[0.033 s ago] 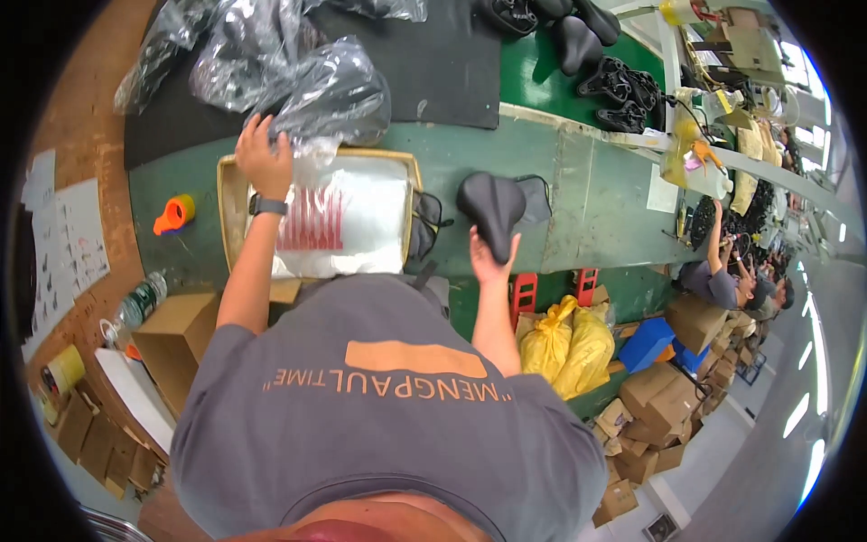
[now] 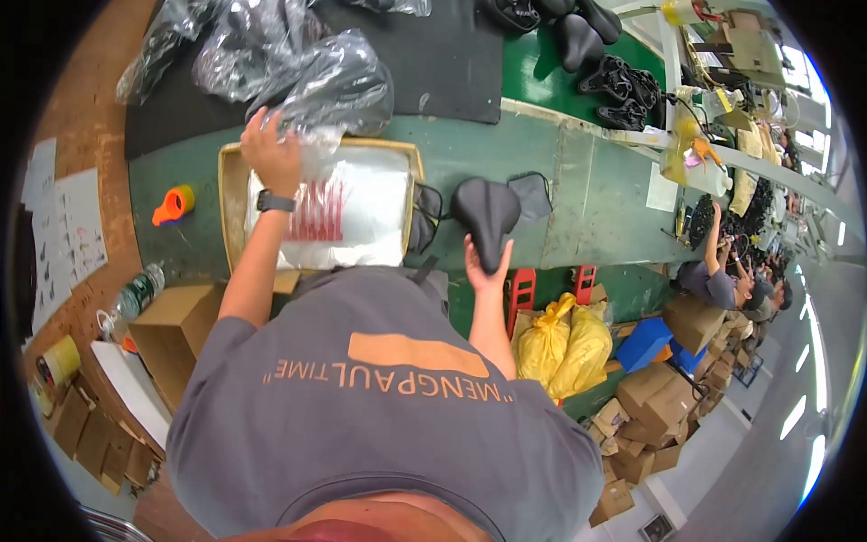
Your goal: Unpacking and inspecting bicycle seats from plastic packaging and placing them on an assembly line.
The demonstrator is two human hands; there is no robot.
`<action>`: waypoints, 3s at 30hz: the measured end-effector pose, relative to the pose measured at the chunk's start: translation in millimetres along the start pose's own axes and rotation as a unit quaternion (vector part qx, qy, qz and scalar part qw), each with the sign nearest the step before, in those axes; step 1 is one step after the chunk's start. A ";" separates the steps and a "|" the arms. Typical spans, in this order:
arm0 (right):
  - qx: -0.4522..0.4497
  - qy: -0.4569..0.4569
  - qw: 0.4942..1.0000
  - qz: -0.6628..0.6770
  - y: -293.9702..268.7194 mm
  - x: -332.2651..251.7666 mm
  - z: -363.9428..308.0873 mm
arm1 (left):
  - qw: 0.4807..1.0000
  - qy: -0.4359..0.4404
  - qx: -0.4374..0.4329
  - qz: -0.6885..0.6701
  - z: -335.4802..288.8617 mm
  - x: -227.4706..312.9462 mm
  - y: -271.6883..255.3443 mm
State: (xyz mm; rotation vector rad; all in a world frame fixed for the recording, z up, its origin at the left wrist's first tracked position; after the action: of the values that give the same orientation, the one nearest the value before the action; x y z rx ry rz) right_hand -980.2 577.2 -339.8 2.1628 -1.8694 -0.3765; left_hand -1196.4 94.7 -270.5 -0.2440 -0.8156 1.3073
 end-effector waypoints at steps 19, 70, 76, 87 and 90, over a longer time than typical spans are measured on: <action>0.076 -0.113 0.846 -0.516 -123.9 44.6 -65.7 | 0.895 -0.090 -0.394 -0.188 -238.0 74.8 -12.3; -0.216 -0.214 0.718 -0.626 64.2 236.0 -207.9 | 0.344 -0.614 -0.218 -0.676 -139.4 3.9 -276.3; -0.253 -0.134 0.814 -0.506 42.5 197.3 -232.5 | 0.355 -0.639 -0.252 -0.634 -90.0 -17.8 -303.3; -0.133 -0.579 0.328 -0.735 51.2 223.2 -251.9 | 0.761 -0.392 -0.100 -0.507 -46.0 95.8 -247.0; -0.101 -0.568 0.334 -0.746 40.8 220.1 -232.4 | 0.849 -0.075 -0.147 -0.502 -31.5 115.2 -260.4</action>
State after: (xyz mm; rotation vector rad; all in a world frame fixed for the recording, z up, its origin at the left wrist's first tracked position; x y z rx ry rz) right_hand -903.9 359.5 -114.3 2.6224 1.1463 -2.5637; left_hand -974.7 136.1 -93.8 0.0647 -1.0667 0.2052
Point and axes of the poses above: each hand's wrist, its own z-axis towards the middle knuckle, its own y-axis out of the palm, x = y × z, the point moved 1 cm from there along z, towards the middle knuckle, and after that the axes turned 13 degrees about x, right-handed, at the moved point
